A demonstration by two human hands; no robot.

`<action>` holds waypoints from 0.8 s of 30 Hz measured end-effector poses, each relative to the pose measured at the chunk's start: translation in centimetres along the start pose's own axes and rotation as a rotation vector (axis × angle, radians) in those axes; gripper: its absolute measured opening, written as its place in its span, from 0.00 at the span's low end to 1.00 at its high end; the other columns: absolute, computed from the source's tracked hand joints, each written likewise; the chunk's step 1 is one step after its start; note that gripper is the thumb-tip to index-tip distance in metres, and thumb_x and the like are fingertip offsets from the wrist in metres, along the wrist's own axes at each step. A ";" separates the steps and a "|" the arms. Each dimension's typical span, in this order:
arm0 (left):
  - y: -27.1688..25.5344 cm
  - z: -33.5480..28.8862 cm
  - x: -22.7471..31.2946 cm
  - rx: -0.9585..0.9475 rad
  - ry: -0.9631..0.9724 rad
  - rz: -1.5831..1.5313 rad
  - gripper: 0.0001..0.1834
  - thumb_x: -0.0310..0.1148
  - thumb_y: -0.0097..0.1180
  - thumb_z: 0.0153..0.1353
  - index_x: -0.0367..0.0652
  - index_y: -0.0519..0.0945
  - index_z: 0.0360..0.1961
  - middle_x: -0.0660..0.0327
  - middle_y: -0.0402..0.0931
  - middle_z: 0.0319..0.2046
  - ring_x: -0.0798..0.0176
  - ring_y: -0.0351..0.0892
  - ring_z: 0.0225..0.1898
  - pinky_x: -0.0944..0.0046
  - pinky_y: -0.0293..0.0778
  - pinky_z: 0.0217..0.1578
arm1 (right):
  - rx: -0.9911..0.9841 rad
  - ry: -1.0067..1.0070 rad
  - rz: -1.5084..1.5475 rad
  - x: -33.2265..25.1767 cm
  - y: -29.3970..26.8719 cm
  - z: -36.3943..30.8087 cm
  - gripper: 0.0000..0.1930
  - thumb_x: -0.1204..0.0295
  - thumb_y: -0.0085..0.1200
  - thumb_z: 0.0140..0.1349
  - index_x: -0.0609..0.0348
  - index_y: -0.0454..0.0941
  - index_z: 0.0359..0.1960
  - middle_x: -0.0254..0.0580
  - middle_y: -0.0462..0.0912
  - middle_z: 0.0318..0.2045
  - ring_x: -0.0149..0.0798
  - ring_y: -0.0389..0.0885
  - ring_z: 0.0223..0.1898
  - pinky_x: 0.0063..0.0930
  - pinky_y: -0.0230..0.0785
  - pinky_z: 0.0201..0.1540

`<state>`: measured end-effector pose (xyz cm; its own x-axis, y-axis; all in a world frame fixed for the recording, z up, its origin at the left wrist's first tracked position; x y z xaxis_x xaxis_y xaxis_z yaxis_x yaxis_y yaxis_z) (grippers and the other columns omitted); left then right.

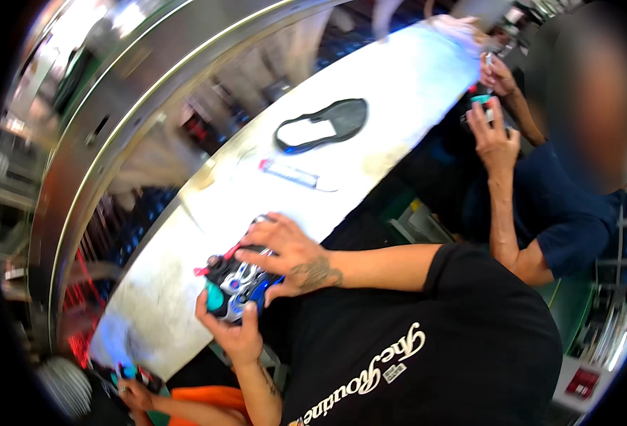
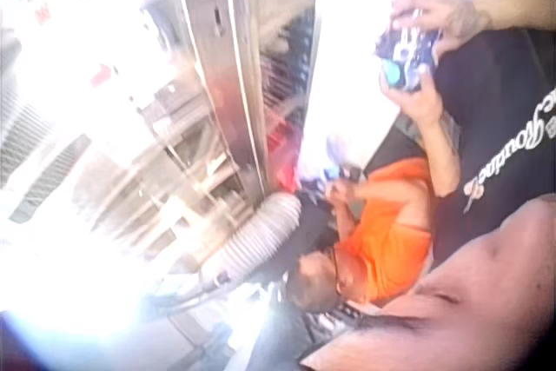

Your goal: The person assembles a sneaker by inserting the insole and attaching the sole to the upper. They use a utility knife to trim excess material and a marker to apply details to the shoe's surface. The process involves repeated handling and inspection of the shoe components.

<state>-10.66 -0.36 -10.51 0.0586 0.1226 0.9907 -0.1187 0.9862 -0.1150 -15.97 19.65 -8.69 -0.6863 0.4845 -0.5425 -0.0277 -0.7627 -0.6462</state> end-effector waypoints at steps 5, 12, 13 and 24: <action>3.0 1.1 5.3 -0.074 0.047 0.321 0.42 0.29 0.69 0.67 0.36 0.63 0.78 0.49 0.68 0.67 0.54 0.73 0.65 0.54 0.70 0.69 | 0.007 0.173 0.070 -2.3 -3.2 -2.2 0.54 0.42 0.74 0.56 0.63 0.68 0.78 0.65 0.63 0.78 0.71 0.57 0.80 0.74 0.52 0.79; 10.3 0.9 9.7 -0.484 0.349 0.085 0.42 0.48 0.77 0.64 0.30 0.75 0.69 0.42 0.75 0.61 0.43 0.81 0.58 0.47 0.79 0.59 | 0.068 0.520 0.229 -0.1 -10.3 -4.7 0.52 0.52 0.74 0.64 0.73 0.60 0.79 0.73 0.72 0.70 0.66 0.76 0.70 0.51 0.69 0.74; 10.4 1.5 9.4 -0.456 0.407 0.098 0.40 0.46 0.77 0.64 0.31 0.76 0.68 0.41 0.76 0.61 0.43 0.82 0.57 0.47 0.80 0.59 | 0.007 0.643 0.284 1.2 -11.6 -5.0 0.47 0.55 0.73 0.65 0.70 0.63 0.78 0.69 0.77 0.67 0.60 0.82 0.66 0.47 0.73 0.70; 0.0 3.9 -3.7 0.046 0.507 1.005 0.28 0.45 0.74 0.58 0.40 0.83 0.55 0.44 0.77 0.60 0.35 0.69 0.70 0.26 0.55 0.74 | 1.058 -0.260 0.535 2.9 -39.3 14.1 0.20 0.69 0.48 0.81 0.59 0.70 0.70 0.50 0.80 0.65 0.49 0.84 0.63 0.56 0.85 0.64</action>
<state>-14.71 -1.24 -13.91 0.3103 0.9002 0.3054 -0.3746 0.4111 -0.8311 -27.07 44.96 22.67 -0.9145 -0.0062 -0.4045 -0.1932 -0.8718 0.4502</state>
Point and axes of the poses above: each hand's wrist, its own z-axis towards the middle knuckle, its own y-axis out of the palm, x = y × z, the point moved 9 cm from there along z, towards the middle knuckle
